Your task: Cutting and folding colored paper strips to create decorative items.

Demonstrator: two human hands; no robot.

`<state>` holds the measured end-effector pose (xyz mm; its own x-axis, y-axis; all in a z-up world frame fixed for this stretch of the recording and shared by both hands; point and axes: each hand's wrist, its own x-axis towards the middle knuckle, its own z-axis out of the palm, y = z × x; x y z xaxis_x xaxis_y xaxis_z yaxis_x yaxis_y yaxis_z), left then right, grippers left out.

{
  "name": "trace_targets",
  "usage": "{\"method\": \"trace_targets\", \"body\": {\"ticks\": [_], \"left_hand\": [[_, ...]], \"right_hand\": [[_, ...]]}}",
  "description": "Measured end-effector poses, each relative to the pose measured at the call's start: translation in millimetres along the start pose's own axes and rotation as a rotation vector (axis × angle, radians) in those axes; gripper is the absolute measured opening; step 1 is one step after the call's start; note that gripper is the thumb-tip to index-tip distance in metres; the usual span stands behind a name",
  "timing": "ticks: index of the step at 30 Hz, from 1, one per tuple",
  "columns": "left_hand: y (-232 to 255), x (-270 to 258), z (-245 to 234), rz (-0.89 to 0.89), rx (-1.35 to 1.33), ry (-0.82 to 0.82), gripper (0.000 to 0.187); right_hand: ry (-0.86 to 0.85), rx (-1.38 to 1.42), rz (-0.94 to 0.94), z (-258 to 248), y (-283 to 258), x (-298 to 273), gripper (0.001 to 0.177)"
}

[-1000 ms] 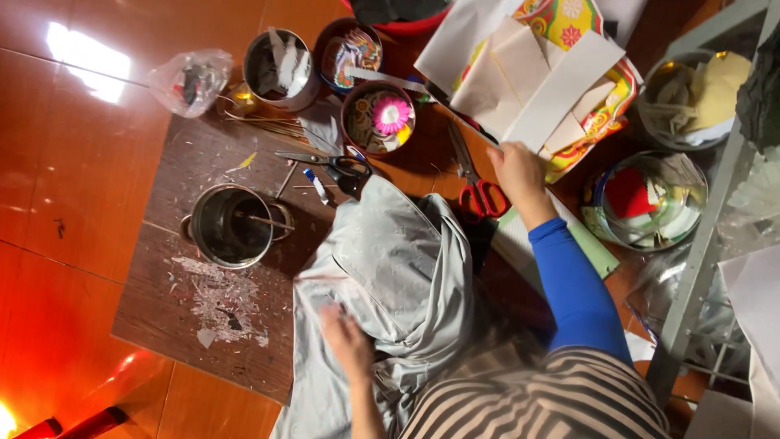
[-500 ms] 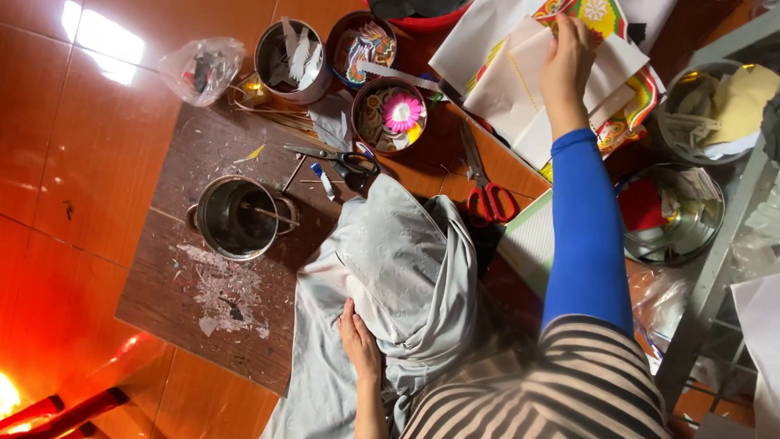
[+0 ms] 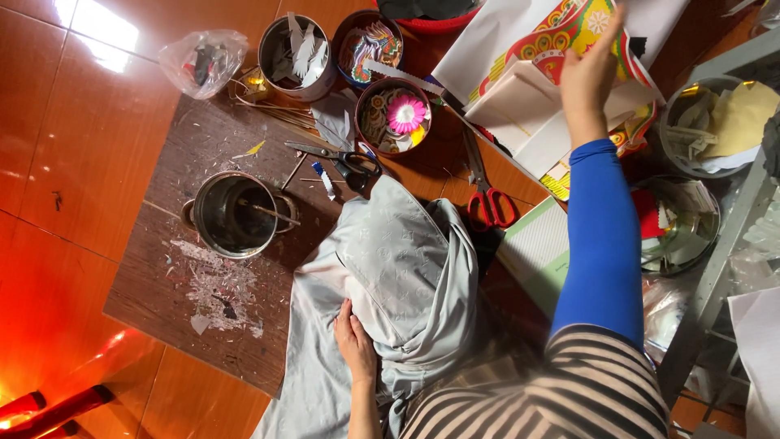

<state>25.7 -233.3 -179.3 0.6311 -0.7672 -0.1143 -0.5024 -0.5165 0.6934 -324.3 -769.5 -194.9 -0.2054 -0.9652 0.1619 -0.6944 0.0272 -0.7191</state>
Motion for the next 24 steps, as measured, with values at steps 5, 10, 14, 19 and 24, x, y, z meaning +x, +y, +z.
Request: {"method": "trace_targets", "body": {"ticks": [5, 10, 14, 19, 24], "left_hand": [[-4, 0, 2, 0.014, -0.017, 0.018, 0.035], [1, 1, 1, -0.017, -0.04, 0.021, 0.035], [0, 0, -1, -0.015, -0.027, 0.016, 0.035], [0, 1, 0, -0.01, -0.031, 0.013, 0.035], [-2, 0, 1, -0.02, -0.037, 0.021, 0.035]], "right_hand": [[-0.098, 0.225, 0.237, -16, -1, 18, 0.059], [0.075, -0.057, -0.145, 1, 29, 0, 0.022], [0.195, -0.38, -0.5, -10, 15, -31, 0.021], [0.196, -0.281, -0.473, -16, 10, -37, 0.024], [0.223, 0.085, -0.345, -28, -23, -16, 0.014]]}}
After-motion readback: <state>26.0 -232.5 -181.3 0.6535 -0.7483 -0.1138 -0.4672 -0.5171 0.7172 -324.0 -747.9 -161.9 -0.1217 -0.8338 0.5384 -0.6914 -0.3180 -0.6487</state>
